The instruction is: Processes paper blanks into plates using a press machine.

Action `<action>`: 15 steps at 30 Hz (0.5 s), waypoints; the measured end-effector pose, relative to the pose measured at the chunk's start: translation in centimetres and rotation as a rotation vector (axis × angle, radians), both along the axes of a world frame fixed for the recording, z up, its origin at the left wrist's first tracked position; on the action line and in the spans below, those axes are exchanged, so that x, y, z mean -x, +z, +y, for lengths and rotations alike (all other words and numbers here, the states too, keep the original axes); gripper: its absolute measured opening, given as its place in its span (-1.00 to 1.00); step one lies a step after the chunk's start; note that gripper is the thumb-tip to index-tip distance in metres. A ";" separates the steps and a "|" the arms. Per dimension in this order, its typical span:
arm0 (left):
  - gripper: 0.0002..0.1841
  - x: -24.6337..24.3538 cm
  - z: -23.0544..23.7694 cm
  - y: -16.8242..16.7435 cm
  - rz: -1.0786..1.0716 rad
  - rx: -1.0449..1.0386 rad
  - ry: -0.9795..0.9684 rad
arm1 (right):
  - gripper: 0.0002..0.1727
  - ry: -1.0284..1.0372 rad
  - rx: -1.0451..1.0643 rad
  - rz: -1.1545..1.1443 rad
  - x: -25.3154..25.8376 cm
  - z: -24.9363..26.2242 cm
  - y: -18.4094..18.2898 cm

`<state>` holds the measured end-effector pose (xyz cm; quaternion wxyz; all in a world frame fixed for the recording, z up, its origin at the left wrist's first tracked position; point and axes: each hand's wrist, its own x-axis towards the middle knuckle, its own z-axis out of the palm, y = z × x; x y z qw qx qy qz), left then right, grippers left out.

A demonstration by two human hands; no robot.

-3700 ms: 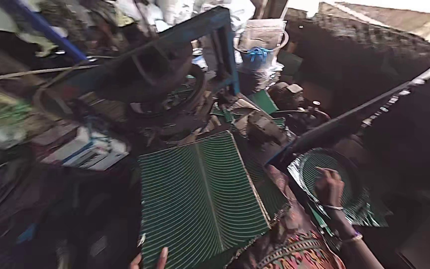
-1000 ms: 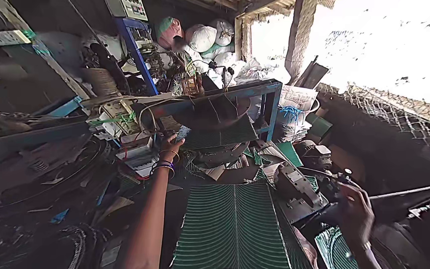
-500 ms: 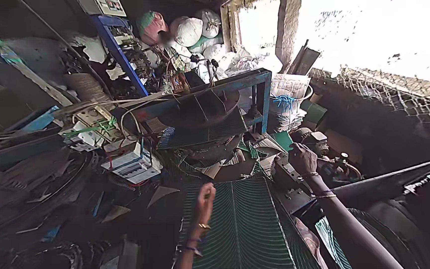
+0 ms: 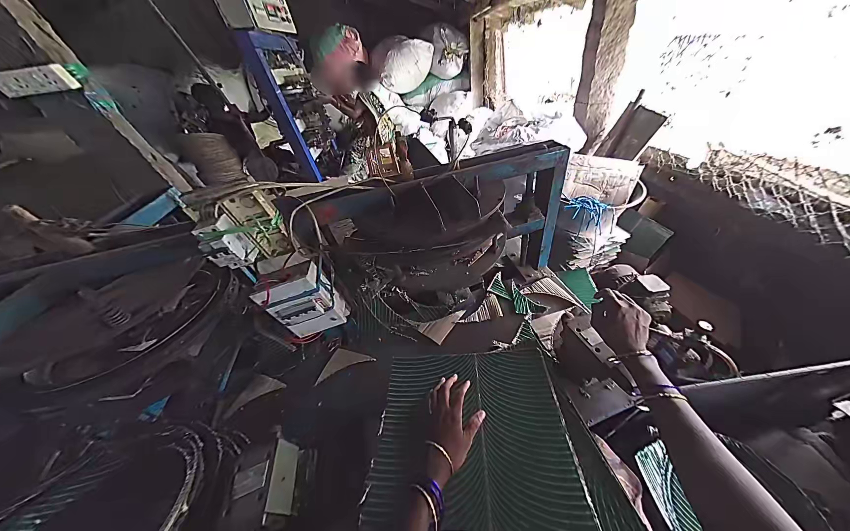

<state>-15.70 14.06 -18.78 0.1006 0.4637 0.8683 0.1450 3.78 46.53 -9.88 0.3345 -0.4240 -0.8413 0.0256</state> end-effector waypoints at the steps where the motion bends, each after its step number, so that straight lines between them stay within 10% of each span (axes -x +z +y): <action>1: -0.28 0.0 0.0 -0.1 0.000 -0.010 -0.002 | -0.77 0.001 0.001 0.003 0.0 0.0 0.0; 15: -0.30 0.2 0.2 -0.5 -0.030 -0.070 0.014 | -0.69 -0.183 0.005 0.125 -0.4 0.4 -0.8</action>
